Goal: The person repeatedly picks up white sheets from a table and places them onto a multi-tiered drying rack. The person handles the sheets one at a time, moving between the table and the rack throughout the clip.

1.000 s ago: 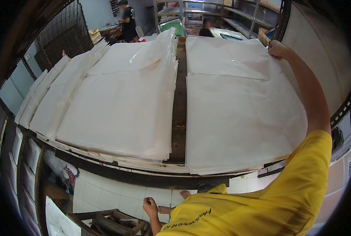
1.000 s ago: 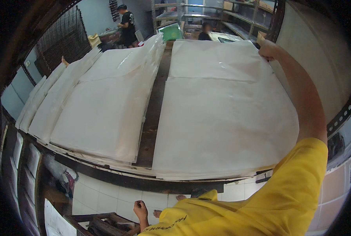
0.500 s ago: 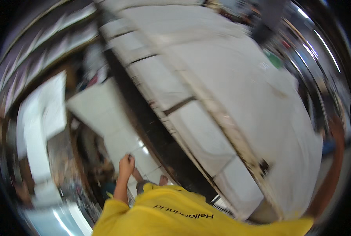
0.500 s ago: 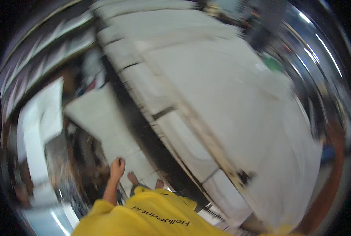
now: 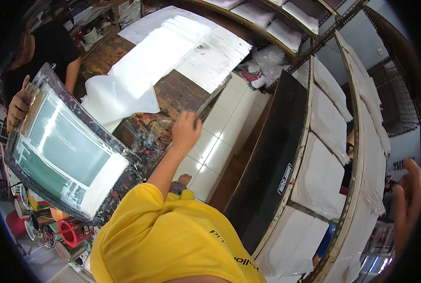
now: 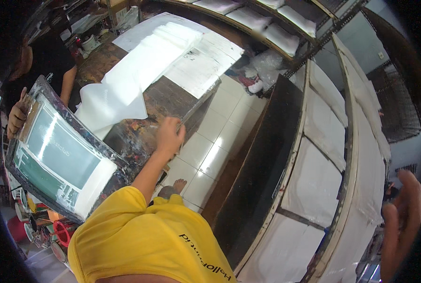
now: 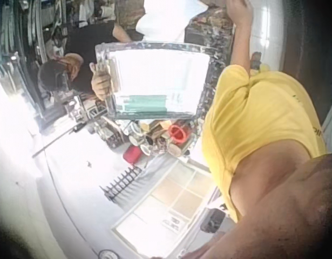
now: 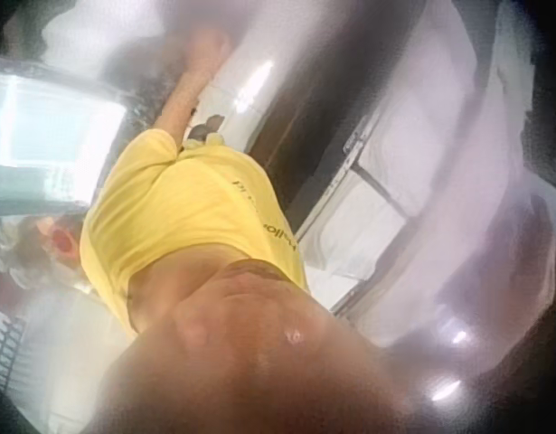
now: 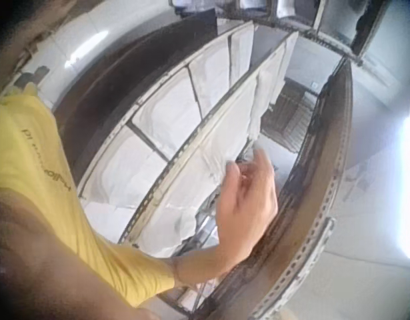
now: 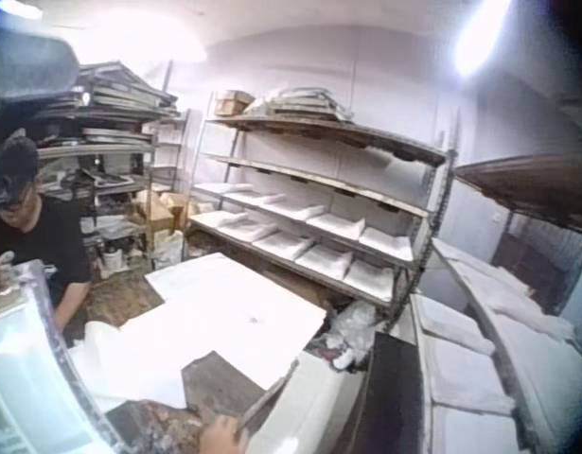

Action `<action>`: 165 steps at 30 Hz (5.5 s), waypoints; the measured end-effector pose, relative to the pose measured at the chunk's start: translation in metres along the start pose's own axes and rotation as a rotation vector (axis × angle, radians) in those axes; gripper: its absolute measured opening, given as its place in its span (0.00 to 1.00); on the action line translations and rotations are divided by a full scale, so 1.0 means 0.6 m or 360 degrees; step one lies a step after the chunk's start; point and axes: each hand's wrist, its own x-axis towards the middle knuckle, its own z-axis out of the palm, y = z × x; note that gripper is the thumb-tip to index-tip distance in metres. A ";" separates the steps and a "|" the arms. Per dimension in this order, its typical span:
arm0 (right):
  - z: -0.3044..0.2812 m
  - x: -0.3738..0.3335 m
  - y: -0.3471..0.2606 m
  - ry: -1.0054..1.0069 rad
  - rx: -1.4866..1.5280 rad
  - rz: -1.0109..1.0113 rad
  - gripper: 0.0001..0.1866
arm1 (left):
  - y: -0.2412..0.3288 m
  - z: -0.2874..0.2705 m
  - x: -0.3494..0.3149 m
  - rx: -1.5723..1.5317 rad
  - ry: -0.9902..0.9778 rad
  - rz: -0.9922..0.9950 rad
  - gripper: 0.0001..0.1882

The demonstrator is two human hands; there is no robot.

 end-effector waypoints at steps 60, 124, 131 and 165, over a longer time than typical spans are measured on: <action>-0.316 -0.953 -0.174 -0.0154 0.0088 0.3458 0.12 | 0.358 0.109 -0.337 -0.0900 -0.2121 0.1443 0.07; 0.938 -0.319 -0.516 -0.1891 0.2890 0.1709 0.06 | -0.055 0.059 0.035 0.0669 -0.0609 0.0085 0.34; 0.981 -0.326 -0.511 -0.2037 0.2690 0.1609 0.06 | -0.046 0.058 0.041 0.0744 -0.0662 0.0062 0.34; 1.134 -0.160 -0.448 -0.2041 0.2222 0.0700 0.13 | -0.035 0.067 0.036 0.0772 -0.0433 0.0053 0.30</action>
